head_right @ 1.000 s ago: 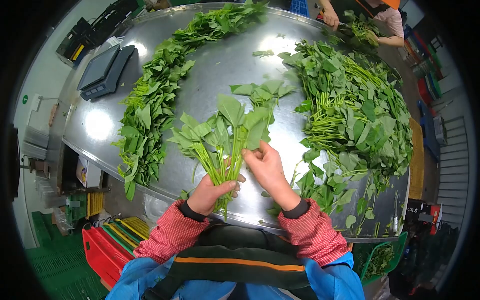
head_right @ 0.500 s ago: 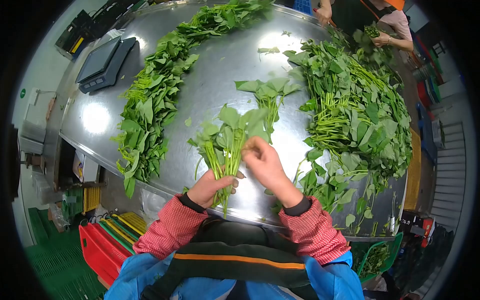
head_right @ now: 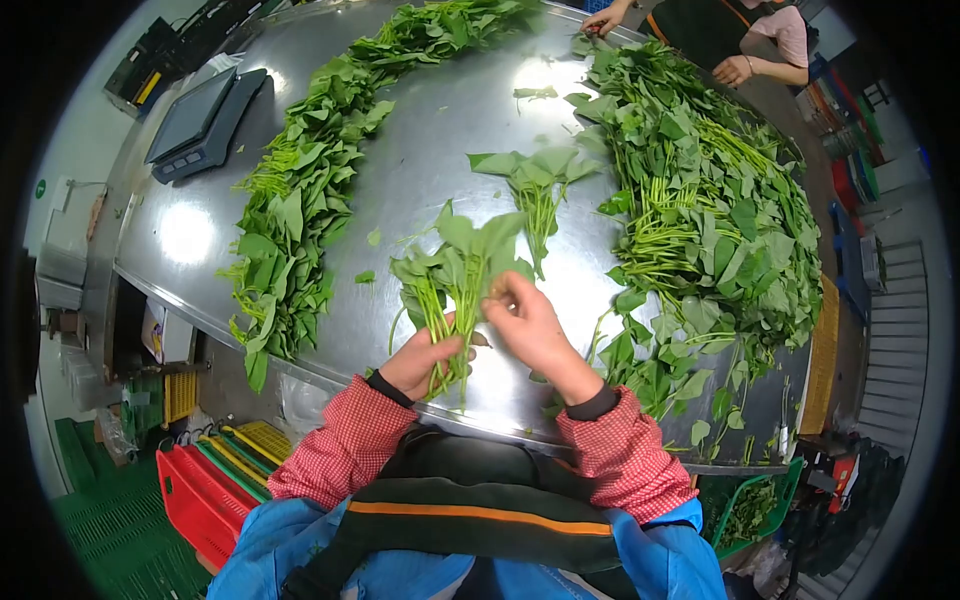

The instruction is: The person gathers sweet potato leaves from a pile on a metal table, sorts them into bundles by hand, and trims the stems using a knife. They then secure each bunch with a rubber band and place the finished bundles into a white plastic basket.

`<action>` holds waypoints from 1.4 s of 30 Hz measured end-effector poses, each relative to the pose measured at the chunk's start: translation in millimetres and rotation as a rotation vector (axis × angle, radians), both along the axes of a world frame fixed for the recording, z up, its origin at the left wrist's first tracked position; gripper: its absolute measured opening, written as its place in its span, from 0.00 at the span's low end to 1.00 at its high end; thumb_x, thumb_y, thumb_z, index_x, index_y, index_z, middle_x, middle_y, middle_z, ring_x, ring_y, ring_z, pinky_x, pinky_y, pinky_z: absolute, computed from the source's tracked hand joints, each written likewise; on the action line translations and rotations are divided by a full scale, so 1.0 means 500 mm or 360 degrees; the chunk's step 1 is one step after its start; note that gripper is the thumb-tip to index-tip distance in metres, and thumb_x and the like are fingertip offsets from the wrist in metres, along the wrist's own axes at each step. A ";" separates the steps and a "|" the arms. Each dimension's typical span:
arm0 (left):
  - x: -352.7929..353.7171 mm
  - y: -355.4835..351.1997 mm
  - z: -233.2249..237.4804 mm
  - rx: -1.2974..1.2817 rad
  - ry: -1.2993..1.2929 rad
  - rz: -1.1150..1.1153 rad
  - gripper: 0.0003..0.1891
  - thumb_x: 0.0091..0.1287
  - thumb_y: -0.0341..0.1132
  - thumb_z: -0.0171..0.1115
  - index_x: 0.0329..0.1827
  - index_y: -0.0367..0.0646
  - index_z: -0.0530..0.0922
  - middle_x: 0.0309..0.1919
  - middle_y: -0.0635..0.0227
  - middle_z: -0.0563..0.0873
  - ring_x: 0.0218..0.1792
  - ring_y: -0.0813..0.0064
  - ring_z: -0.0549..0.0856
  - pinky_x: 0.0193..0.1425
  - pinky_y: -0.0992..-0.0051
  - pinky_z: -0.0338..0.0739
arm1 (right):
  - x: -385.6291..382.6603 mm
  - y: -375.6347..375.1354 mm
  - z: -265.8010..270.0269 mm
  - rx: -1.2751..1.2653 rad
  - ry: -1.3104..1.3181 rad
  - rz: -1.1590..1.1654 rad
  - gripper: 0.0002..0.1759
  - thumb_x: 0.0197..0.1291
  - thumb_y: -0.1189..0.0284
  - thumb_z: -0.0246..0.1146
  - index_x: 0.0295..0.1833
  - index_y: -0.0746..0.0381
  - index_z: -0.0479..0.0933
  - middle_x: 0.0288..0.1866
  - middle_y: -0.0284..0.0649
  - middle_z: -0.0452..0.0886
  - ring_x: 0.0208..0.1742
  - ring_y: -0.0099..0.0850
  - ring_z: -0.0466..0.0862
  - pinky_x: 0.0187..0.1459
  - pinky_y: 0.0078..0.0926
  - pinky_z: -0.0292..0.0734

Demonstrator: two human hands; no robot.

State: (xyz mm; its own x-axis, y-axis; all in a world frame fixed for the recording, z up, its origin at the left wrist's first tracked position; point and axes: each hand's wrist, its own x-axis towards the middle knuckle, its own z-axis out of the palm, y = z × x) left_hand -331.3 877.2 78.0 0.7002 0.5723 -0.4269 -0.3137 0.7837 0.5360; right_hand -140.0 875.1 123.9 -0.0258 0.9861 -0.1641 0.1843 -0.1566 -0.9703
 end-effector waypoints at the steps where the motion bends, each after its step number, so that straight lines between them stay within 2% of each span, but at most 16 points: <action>1: 0.000 0.000 -0.008 -0.0129 -0.0059 0.0075 0.20 0.69 0.29 0.56 0.64 0.43 0.66 0.48 0.65 0.80 0.44 0.79 0.82 0.46 0.78 0.79 | 0.009 -0.007 -0.006 -0.0003 0.0127 0.0004 0.06 0.59 0.74 0.60 0.41 0.64 0.72 0.31 0.31 0.77 0.32 0.19 0.74 0.36 0.19 0.70; 6: 0.022 -0.005 -0.014 -0.0178 -0.0120 0.0240 0.15 0.72 0.31 0.52 0.61 0.43 0.67 0.45 0.66 0.81 0.42 0.76 0.83 0.44 0.74 0.81 | 0.000 -0.058 0.059 -0.0372 0.0624 0.0206 0.04 0.63 0.76 0.56 0.40 0.62 0.68 0.33 0.32 0.78 0.37 0.22 0.77 0.45 0.18 0.69; 8: 0.026 -0.007 -0.012 -0.0125 -0.0099 0.0322 0.13 0.71 0.29 0.53 0.56 0.43 0.69 0.41 0.68 0.80 0.40 0.76 0.83 0.44 0.74 0.81 | -0.004 -0.090 0.067 -0.0520 0.0870 0.0428 0.04 0.64 0.76 0.55 0.40 0.62 0.67 0.32 0.36 0.80 0.34 0.24 0.80 0.38 0.21 0.73; 10: 0.029 -0.007 -0.018 -0.0067 -0.0013 0.0371 0.12 0.70 0.27 0.53 0.55 0.44 0.69 0.40 0.68 0.79 0.39 0.76 0.83 0.45 0.73 0.81 | 0.007 -0.111 0.088 -0.0605 0.0626 0.0591 0.04 0.64 0.77 0.55 0.44 0.63 0.69 0.31 0.36 0.79 0.33 0.26 0.82 0.36 0.26 0.77; 13: 0.014 0.020 -0.028 -0.0082 0.0069 0.0631 0.12 0.69 0.26 0.54 0.54 0.43 0.69 0.38 0.68 0.78 0.37 0.74 0.82 0.44 0.70 0.81 | 0.069 -0.150 0.120 -0.0929 0.1099 0.0549 0.09 0.62 0.73 0.59 0.45 0.64 0.70 0.31 0.37 0.79 0.32 0.30 0.82 0.35 0.30 0.77; 16: 0.004 0.041 0.005 -0.0003 0.0174 0.0712 0.12 0.69 0.26 0.54 0.54 0.42 0.68 0.37 0.68 0.77 0.37 0.73 0.81 0.44 0.70 0.80 | 0.069 -0.127 0.125 -0.0287 -0.0827 0.0487 0.17 0.59 0.67 0.63 0.48 0.65 0.71 0.31 0.40 0.79 0.32 0.34 0.81 0.35 0.33 0.76; 17: 0.006 0.040 0.012 0.0030 0.0215 0.0697 0.12 0.69 0.26 0.54 0.54 0.43 0.68 0.37 0.68 0.77 0.37 0.74 0.81 0.44 0.71 0.80 | 0.064 -0.128 0.093 0.0261 -0.1331 0.0271 0.21 0.58 0.61 0.64 0.50 0.65 0.73 0.31 0.42 0.78 0.33 0.38 0.80 0.36 0.33 0.74; 20: 0.029 0.038 0.004 0.0144 0.0206 0.0706 0.15 0.69 0.26 0.54 0.57 0.43 0.67 0.37 0.68 0.78 0.37 0.74 0.80 0.42 0.73 0.79 | 0.000 -0.086 0.100 -0.0287 -0.0688 0.0129 0.21 0.59 0.58 0.64 0.47 0.65 0.75 0.34 0.44 0.79 0.33 0.41 0.79 0.36 0.34 0.73; 23: 0.045 0.029 0.014 0.0158 0.0166 0.0746 0.17 0.69 0.26 0.54 0.61 0.43 0.66 0.36 0.68 0.78 0.37 0.75 0.80 0.41 0.75 0.78 | -0.035 -0.054 0.007 -0.0049 -0.0593 0.0245 0.16 0.63 0.62 0.61 0.35 0.65 0.75 0.26 0.35 0.74 0.24 0.25 0.71 0.29 0.26 0.68; 26: 0.037 0.036 0.029 0.0072 0.0143 0.0858 0.19 0.71 0.27 0.53 0.64 0.44 0.64 0.36 0.66 0.78 0.38 0.73 0.80 0.41 0.74 0.78 | -0.028 -0.077 -0.015 -0.0242 -0.0322 0.0238 0.17 0.65 0.63 0.59 0.30 0.66 0.74 0.21 0.36 0.69 0.24 0.23 0.66 0.27 0.27 0.63; 28: 0.021 0.046 0.021 0.0006 0.0101 0.0966 0.19 0.71 0.27 0.52 0.65 0.44 0.64 0.37 0.65 0.78 0.38 0.72 0.81 0.41 0.73 0.78 | -0.016 -0.110 0.010 -0.0299 -0.0493 0.0199 0.20 0.65 0.59 0.58 0.29 0.66 0.75 0.23 0.48 0.72 0.26 0.38 0.73 0.29 0.35 0.68; 29: 0.008 0.050 0.018 -0.0003 0.0085 0.0970 0.11 0.71 0.27 0.52 0.54 0.45 0.67 0.39 0.69 0.76 0.44 0.71 0.80 0.52 0.65 0.78 | -0.007 -0.127 0.025 -0.0323 -0.0582 0.0184 0.22 0.65 0.58 0.57 0.29 0.66 0.76 0.24 0.54 0.73 0.26 0.46 0.77 0.30 0.39 0.70; 32: -0.022 0.071 0.001 -0.0074 0.0030 0.1035 0.10 0.71 0.26 0.51 0.53 0.45 0.67 0.40 0.68 0.75 0.44 0.69 0.80 0.54 0.63 0.78 | 0.025 -0.184 0.045 -0.0185 -0.0807 0.0856 0.21 0.65 0.56 0.57 0.32 0.65 0.76 0.26 0.52 0.76 0.29 0.50 0.79 0.31 0.43 0.71; 38: 0.011 0.044 0.002 -0.0074 -0.0017 0.0839 0.13 0.69 0.26 0.54 0.54 0.44 0.66 0.41 0.65 0.76 0.45 0.69 0.80 0.53 0.66 0.79 | -0.018 -0.107 0.086 -0.0196 -0.0908 0.0383 0.17 0.65 0.56 0.56 0.40 0.60 0.76 0.26 0.50 0.79 0.31 0.52 0.80 0.33 0.44 0.73; 39: 0.019 0.033 0.012 -0.0104 -0.0021 0.0813 0.13 0.69 0.26 0.54 0.55 0.44 0.66 0.41 0.64 0.76 0.45 0.69 0.80 0.53 0.67 0.79 | -0.024 -0.092 0.055 -0.0109 -0.1031 0.0613 0.18 0.65 0.56 0.56 0.42 0.61 0.76 0.26 0.51 0.80 0.30 0.51 0.81 0.32 0.45 0.74; 42: 0.039 -0.001 0.025 -0.0071 0.0008 0.0726 0.14 0.68 0.26 0.55 0.55 0.41 0.66 0.39 0.63 0.78 0.42 0.71 0.81 0.46 0.72 0.79 | -0.086 -0.079 0.007 -0.0071 -0.1125 0.0378 0.17 0.64 0.59 0.57 0.39 0.64 0.76 0.26 0.53 0.79 0.31 0.50 0.81 0.32 0.44 0.74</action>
State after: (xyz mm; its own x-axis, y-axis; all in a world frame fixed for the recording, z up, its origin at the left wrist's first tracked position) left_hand -312.0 876.9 90.5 0.3784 0.8026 -0.4612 -0.6297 0.5884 0.5072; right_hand -183.2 835.4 127.2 -0.1110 0.9592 -0.2601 0.7958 -0.0710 -0.6014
